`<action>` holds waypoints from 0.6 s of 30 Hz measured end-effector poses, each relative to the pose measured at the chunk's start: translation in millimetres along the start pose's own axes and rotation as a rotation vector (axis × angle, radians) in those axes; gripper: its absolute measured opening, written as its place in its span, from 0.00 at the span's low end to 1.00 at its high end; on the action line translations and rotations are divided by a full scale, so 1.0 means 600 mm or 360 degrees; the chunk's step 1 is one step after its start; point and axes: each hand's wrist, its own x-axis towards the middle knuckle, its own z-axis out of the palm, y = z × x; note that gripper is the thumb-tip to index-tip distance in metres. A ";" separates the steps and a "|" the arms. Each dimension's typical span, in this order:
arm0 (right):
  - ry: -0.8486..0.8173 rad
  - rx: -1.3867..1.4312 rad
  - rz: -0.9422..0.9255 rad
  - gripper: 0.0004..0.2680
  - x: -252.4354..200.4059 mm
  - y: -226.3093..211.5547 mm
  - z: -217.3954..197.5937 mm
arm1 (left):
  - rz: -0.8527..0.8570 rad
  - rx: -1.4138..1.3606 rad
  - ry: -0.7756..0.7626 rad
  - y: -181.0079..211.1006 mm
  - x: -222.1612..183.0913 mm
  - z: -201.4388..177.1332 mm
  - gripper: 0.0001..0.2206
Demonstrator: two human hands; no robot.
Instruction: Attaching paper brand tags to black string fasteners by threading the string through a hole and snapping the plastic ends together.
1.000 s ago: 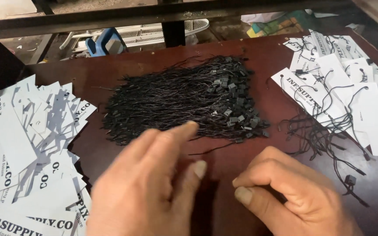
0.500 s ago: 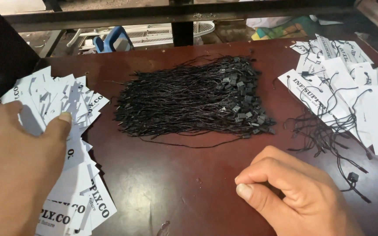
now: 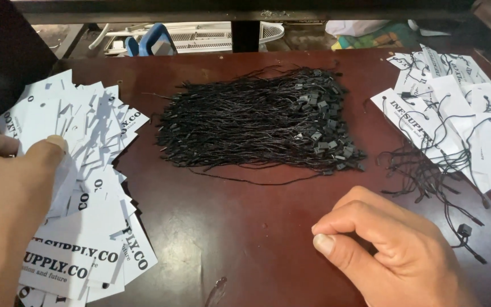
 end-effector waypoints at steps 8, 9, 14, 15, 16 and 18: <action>0.0003 -0.0011 -0.0027 0.03 0.002 -0.003 -0.001 | 0.0188 -0.0193 0.0080 0.026 -0.028 -0.025 0.12; 0.0017 -0.0011 -0.0049 0.03 0.002 -0.004 -0.001 | 0.0198 -0.0258 0.0087 0.041 -0.036 -0.033 0.12; -0.0002 -0.0021 0.0010 0.03 0.003 0.001 -0.002 | 0.0255 -0.0709 -0.0180 0.128 -0.080 -0.058 0.08; -0.0004 0.0006 0.0011 0.03 0.003 0.001 -0.003 | 0.0088 -0.0808 -0.0342 0.151 -0.090 -0.065 0.05; 0.0000 0.0005 0.0015 0.03 0.003 0.000 -0.003 | 0.0092 -0.0809 -0.0346 0.176 -0.102 -0.077 0.05; 0.0021 0.0048 0.0140 0.04 0.001 -0.003 -0.002 | -0.0331 -0.0777 -0.0642 0.223 -0.127 -0.102 0.05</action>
